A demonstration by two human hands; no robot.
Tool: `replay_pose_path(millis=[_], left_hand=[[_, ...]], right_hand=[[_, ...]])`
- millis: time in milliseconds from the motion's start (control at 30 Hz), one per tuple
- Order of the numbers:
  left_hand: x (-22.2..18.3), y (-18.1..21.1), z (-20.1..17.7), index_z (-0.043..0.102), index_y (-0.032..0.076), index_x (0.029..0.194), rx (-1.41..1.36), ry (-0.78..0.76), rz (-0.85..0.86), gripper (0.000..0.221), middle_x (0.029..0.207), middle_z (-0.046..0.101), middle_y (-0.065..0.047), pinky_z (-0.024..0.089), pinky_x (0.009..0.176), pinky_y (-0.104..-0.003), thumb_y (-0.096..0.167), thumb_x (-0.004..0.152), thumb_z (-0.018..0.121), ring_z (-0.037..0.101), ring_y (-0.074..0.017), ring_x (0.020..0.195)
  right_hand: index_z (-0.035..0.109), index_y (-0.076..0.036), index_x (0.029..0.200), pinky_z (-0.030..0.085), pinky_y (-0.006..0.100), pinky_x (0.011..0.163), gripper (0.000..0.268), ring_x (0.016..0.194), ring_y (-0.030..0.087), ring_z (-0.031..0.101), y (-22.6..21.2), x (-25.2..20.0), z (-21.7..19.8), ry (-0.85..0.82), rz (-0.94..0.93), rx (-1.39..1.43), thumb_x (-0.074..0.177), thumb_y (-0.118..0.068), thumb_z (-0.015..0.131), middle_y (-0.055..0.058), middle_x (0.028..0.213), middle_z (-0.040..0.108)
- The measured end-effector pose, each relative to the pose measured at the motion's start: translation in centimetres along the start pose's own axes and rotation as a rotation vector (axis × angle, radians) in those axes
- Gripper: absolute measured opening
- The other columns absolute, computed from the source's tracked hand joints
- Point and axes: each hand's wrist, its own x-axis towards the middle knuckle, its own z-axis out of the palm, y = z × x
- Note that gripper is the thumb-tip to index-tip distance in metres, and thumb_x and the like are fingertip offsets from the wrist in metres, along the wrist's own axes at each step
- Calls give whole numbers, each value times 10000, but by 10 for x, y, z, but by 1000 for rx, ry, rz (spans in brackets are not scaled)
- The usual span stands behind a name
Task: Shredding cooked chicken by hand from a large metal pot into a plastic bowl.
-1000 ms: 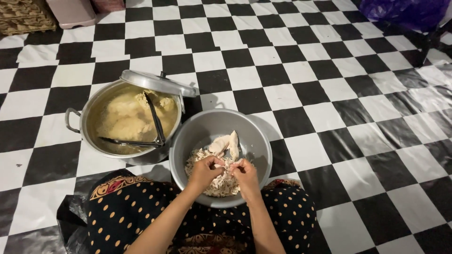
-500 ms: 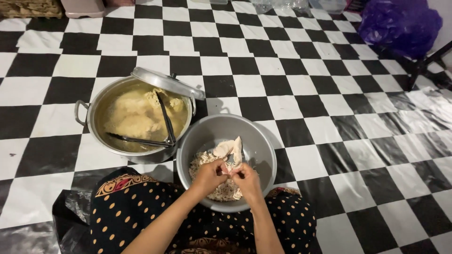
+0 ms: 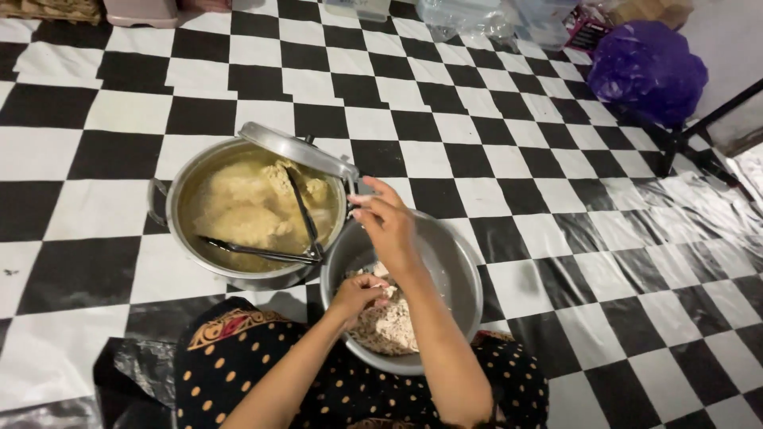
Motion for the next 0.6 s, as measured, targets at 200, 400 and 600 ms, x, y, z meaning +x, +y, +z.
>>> replay_pose_path(millis=[200,400,600], left_hand=[[-5,27,-2,651,-100,1199,-230,49,5,351,1047,697,-201,665,778,-372,-60,851,665,739,-275,854],[-6,13,14,766,6,1043,-21,11,55,235,796,750,-167,646,609,-281,84,822,783,749,-198,671],[-13,13,0,827,148,902,699,39,455,198,754,726,-78,565,517,-284,279,763,878,706,-203,632]], right_hand=[[794,-167,982,589,328,725,111,793,217,735,32,-48,-25,20,209,-300,910,-246,764,38,814,729],[765,-72,1001,590,329,778,172,852,197,769,78,-142,-31,88,745,-145,836,-114,793,136,875,800],[720,-37,1063,591,351,843,210,939,223,764,55,-139,-40,17,808,-107,855,-12,699,158,980,794]])
